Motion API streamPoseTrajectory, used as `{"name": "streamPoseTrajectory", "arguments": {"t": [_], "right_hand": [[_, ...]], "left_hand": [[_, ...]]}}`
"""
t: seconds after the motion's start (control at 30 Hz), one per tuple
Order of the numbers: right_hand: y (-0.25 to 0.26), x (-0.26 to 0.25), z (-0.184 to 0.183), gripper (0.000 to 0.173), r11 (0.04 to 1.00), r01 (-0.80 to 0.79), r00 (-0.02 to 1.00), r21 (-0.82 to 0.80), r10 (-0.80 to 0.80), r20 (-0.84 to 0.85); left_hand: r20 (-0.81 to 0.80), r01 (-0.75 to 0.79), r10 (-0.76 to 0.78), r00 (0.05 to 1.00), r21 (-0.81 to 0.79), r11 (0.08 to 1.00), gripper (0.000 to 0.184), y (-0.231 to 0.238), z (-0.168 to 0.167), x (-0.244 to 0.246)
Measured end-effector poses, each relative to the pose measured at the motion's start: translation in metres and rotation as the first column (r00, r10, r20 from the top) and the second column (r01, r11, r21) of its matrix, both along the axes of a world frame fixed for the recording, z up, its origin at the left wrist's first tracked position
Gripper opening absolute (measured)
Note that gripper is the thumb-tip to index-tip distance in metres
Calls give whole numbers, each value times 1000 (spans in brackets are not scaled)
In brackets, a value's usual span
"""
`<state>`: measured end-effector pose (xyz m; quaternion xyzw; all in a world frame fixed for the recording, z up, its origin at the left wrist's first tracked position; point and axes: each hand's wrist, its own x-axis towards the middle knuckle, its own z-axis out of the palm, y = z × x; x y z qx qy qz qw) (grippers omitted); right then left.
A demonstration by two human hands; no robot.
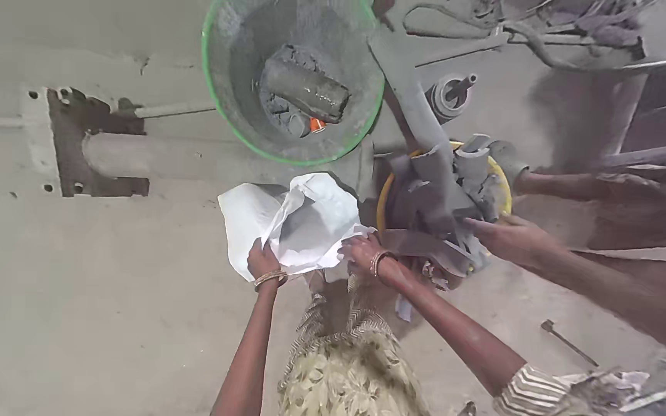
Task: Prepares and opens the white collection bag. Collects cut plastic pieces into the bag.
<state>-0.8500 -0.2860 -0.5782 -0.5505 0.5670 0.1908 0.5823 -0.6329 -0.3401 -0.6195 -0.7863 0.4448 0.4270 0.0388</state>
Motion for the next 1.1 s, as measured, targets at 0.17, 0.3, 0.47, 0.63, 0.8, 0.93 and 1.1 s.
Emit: {"name": "streamPoseTrajectory", "arguments": {"t": [0.17, 0.3, 0.47, 0.63, 0.8, 0.93, 1.1], "right_hand": [[17, 20, 3, 36, 975, 144, 990, -169, -142, 24], [18, 29, 35, 19, 719, 355, 935, -597, -287, 210], [14, 23, 82, 10, 330, 302, 945, -894, -229, 235], [23, 2, 119, 13, 271, 214, 956, -938, -255, 145], [48, -18, 94, 17, 327, 131, 963, -936, -264, 43], [67, -17, 90, 18, 358, 116, 957, -927, -291, 7], [62, -3, 96, 13, 380, 162, 951, -911, -305, 42]], "left_hand": [[-44, -91, 86, 995, -133, 987, 37, -20, 18, 14], [-33, -191, 188, 982, -207, 960, 40, -28, 58, 33], [-104, -295, 276, 955, -350, 889, 34, -27, 94, 41], [-53, -402, 405, 913, -302, 864, 36, -20, 111, 19], [-148, -564, 544, 826, -186, 805, 36, 21, 82, -7], [-235, -529, 486, 842, -182, 829, 33, 36, 73, -6], [-133, -412, 403, 905, -42, 910, 41, 24, 82, 4]]}}
